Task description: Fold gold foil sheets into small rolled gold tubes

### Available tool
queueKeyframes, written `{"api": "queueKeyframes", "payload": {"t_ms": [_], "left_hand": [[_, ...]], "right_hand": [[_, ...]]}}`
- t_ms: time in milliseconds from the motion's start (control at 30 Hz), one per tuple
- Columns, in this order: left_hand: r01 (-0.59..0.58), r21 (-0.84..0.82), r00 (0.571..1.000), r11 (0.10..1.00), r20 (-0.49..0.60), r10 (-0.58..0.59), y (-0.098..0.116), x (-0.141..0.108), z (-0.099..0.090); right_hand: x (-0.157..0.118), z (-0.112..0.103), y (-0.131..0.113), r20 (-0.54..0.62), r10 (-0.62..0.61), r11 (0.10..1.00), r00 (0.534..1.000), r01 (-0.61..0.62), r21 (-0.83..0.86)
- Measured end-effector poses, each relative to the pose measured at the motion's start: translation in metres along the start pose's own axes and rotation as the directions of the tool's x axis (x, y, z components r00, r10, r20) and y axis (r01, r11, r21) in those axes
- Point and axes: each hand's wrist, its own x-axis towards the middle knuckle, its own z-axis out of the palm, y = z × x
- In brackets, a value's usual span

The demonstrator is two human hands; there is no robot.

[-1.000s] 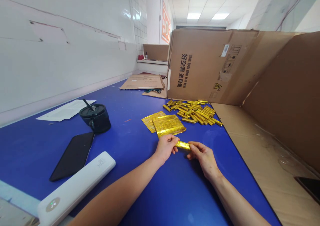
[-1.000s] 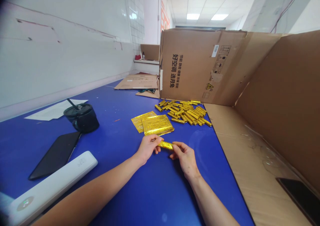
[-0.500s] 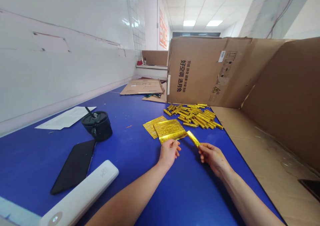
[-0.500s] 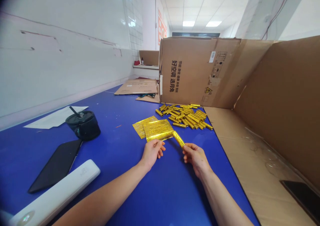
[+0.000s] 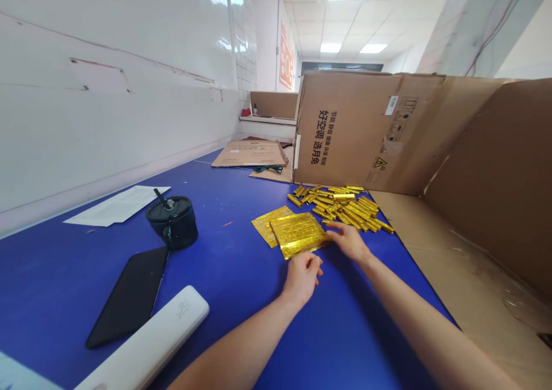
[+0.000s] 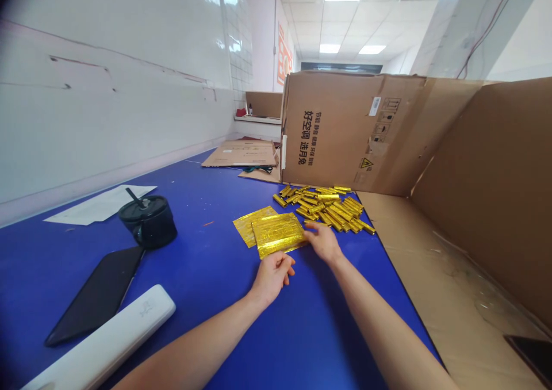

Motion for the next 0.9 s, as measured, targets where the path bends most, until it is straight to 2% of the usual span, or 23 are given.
{"api": "queueKeyframes", "payload": {"t_ms": [100, 200, 333, 467, 600, 667, 800, 900], "left_hand": [[-0.029, 0.033, 1.0, 0.999, 0.0, 0.029, 0.0, -0.001, 0.001], [-0.049, 0.06, 0.999, 0.997, 0.002, 0.049, -0.001, -0.002, 0.001], [-0.064, 0.088, 0.998, 0.994, 0.004, 0.064, -0.002, -0.002, 0.001], [-0.079, 0.113, 0.997, 0.99, 0.003, 0.079, -0.001, -0.002, 0.001], [-0.087, 0.133, 0.996, 0.987, 0.003, 0.087, 0.001, -0.003, 0.0], [-0.09, 0.143, 0.996, 0.986, 0.002, 0.091, 0.002, -0.003, 0.0], [-0.102, 0.165, 0.995, 0.981, 0.004, 0.103, 0.003, -0.003, 0.0], [-0.118, 0.183, 0.993, 0.976, 0.007, 0.119, 0.002, -0.002, 0.0]], "right_hand": [[-0.009, 0.017, 0.003, 0.126, -0.121, 0.964, 0.985, 0.147, -0.223], [-0.017, 0.026, 0.005, 0.198, -0.167, 0.889, 0.966, 0.235, -0.394], [-0.02, 0.028, 0.003, 0.196, -0.189, 0.791, 0.962, 0.267, -0.55], [-0.022, 0.029, 0.0, 0.167, -0.208, 0.746, 0.964, 0.267, -0.61], [-0.028, 0.027, -0.005, 0.176, -0.225, 0.773, 0.958, 0.286, -0.566], [-0.032, 0.024, -0.006, 0.131, -0.237, 0.813, 0.963, 0.27, -0.515], [-0.037, 0.012, -0.005, -0.119, -0.204, 0.925, 0.972, 0.152, -0.348], [-0.042, 0.002, -0.002, -0.297, -0.069, 0.993, 0.952, 0.036, -0.115]]}}
